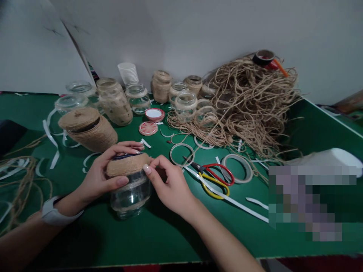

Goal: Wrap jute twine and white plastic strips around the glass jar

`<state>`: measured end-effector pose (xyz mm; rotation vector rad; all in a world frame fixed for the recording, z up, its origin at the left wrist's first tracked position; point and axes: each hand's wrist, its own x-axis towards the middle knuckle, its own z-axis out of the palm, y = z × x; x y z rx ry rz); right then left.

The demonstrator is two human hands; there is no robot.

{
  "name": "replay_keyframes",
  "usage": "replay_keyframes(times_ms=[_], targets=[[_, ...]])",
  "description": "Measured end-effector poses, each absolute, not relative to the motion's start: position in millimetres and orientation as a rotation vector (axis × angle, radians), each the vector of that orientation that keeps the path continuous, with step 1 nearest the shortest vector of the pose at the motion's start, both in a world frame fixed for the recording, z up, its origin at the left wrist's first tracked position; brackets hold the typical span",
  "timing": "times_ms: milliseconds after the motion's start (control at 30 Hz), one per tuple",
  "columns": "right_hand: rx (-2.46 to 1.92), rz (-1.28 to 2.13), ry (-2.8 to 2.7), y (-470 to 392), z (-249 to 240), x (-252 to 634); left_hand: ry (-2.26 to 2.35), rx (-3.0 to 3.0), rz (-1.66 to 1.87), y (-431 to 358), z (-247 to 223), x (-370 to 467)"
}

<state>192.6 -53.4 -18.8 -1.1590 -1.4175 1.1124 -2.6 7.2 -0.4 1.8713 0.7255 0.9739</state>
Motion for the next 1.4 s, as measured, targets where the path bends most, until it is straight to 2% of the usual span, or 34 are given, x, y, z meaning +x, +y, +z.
replay_keyframes(times_ms=[400,567,1400], targets=[[-1.181,0.646,-1.504,-54,-14,193,0.773,1.770,0.995,-1,1,1],[-1.169,0.559,-1.534,-56,-13,189,0.828,1.739,0.961,-3,4,3],[-1.177,0.992,-1.507,-55,-20,193,0.825,1.519,1.094,-5,-5,1]])
